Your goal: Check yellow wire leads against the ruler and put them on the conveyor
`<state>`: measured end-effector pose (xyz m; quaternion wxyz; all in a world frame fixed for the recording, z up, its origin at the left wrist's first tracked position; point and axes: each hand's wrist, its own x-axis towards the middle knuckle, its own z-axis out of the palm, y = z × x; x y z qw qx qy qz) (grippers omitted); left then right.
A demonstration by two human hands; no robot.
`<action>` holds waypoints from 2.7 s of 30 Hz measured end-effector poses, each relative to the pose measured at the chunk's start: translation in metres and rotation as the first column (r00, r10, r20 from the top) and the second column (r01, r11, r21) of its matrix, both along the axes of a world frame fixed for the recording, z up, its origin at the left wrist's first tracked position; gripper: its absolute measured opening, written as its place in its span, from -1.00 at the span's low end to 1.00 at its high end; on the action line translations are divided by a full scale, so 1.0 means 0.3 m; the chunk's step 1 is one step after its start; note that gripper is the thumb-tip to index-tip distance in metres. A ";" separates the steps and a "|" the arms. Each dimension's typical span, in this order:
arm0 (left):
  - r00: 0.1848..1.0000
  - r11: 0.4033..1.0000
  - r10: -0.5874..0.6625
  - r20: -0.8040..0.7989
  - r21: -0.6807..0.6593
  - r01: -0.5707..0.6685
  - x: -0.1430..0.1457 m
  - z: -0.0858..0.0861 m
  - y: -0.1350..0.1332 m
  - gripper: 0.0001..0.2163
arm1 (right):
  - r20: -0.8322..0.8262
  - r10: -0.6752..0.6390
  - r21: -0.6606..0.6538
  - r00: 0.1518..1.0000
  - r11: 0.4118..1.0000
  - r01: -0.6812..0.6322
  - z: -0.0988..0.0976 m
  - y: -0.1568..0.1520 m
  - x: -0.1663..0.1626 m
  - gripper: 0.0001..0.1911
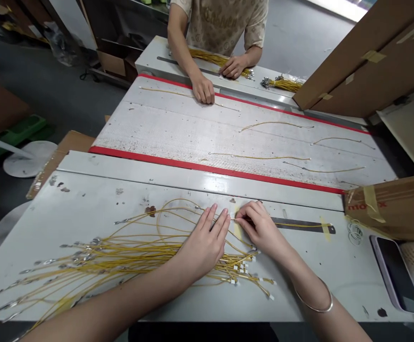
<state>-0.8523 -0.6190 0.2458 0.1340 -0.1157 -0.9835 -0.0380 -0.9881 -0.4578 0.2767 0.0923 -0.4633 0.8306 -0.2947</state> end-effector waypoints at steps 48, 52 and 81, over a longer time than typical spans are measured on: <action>0.987 0.923 -0.154 -0.038 0.350 0.158 0.003 0.025 -0.053 -0.76 | -0.274 -0.306 -0.034 0.912 0.951 0.309 0.183 -0.471 -0.460 -0.89; 0.989 0.934 -0.134 -0.064 0.326 0.148 -0.002 0.007 -0.061 -0.82 | -0.199 -0.333 0.036 0.922 0.937 0.346 0.034 -0.547 -0.447 -0.86; 0.981 0.847 -0.061 -0.187 0.511 0.150 0.009 0.081 -0.059 -0.79 | 0.407 0.067 -0.236 0.911 0.971 0.034 0.115 0.049 0.042 -0.75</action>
